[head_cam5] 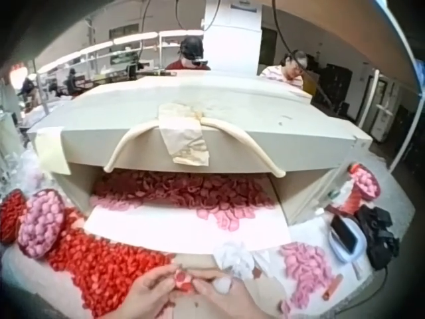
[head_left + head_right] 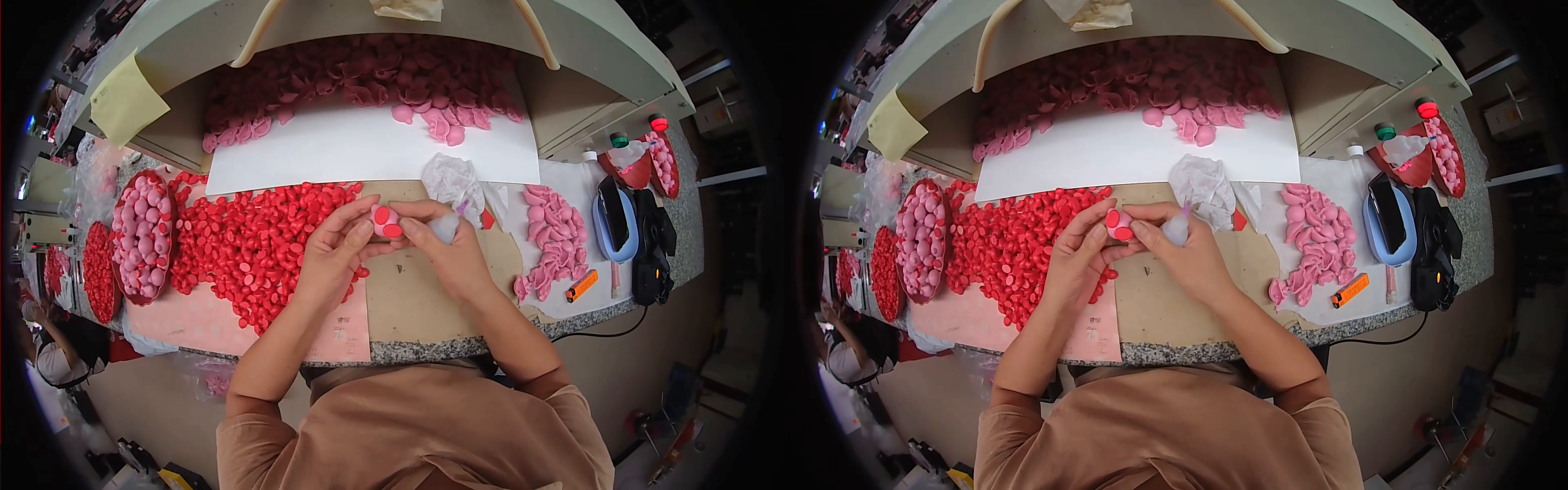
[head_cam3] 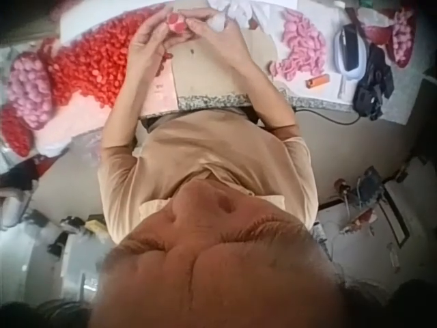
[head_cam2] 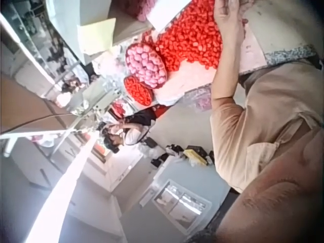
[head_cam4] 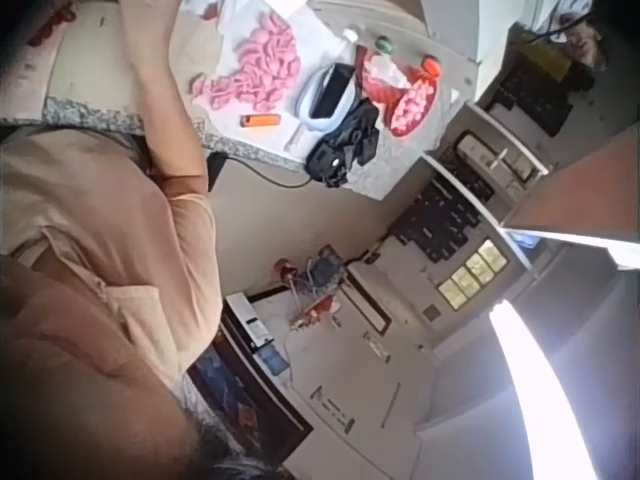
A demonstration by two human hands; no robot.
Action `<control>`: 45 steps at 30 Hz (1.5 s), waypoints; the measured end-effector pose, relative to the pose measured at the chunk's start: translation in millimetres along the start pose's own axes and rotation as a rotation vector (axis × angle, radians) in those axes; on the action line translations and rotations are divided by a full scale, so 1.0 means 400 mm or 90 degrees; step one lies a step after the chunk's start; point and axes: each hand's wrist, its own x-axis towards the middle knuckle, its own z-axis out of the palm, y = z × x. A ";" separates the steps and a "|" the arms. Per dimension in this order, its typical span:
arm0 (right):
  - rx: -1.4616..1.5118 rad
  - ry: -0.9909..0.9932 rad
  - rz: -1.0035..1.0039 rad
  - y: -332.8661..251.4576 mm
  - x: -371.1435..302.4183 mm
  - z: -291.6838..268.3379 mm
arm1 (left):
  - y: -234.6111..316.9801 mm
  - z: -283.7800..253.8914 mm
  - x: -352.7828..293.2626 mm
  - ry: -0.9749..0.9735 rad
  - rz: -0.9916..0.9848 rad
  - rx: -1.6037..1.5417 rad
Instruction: Assembling small pink plastic flowers by gluing heads onto white stems and wrapping them in tissue paper.
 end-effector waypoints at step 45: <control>-0.184 -0.101 0.173 0.020 0.023 -0.046 | 0.020 -0.048 0.005 0.028 -0.132 0.379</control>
